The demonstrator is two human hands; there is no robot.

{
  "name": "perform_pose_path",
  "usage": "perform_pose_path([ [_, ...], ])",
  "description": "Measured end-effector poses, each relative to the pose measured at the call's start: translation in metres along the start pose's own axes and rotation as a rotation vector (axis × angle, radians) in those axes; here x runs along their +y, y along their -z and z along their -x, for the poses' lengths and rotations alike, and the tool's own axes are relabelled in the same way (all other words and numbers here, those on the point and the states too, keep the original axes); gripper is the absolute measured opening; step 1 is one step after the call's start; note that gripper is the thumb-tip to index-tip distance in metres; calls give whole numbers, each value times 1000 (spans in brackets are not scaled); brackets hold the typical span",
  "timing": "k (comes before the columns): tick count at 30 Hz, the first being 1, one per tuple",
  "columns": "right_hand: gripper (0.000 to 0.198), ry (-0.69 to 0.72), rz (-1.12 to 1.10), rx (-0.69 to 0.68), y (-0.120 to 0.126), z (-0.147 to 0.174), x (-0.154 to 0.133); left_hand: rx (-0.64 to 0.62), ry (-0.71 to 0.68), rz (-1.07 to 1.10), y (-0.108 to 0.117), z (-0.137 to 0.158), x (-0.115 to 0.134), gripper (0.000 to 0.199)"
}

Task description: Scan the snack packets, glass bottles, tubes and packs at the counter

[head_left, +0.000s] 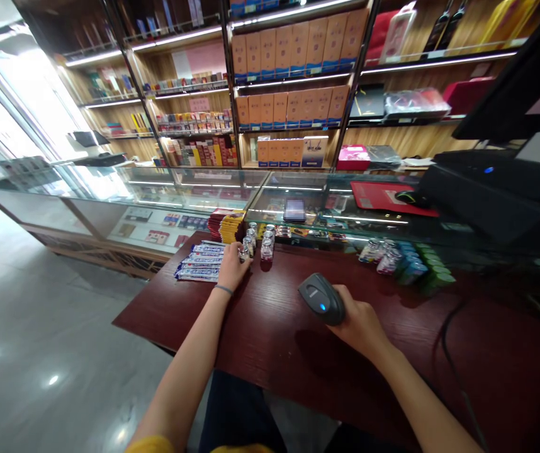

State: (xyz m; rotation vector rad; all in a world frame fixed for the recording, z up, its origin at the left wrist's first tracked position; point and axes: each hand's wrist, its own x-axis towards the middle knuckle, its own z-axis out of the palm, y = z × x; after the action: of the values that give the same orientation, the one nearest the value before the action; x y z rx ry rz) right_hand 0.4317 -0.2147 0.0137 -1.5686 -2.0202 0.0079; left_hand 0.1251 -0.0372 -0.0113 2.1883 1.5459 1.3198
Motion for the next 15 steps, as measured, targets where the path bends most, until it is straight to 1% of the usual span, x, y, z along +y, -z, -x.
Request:
perform_pose_path([
  [5, 37, 21, -15, 16, 2, 0, -1, 3, -9, -13, -3, 1, -4, 41],
  [8, 36, 23, -8, 32, 3, 0, -1, -9, -14, -29, -2, 2, -1, 44],
  [13, 35, 19, -31, 59, 6, 0, -2, -9, -32, -42, 5, 2, 11, 62],
  [15, 36, 6, -55, 71, 7, -1, -1, 5, -27, -71, 8, 2, 17, 66],
])
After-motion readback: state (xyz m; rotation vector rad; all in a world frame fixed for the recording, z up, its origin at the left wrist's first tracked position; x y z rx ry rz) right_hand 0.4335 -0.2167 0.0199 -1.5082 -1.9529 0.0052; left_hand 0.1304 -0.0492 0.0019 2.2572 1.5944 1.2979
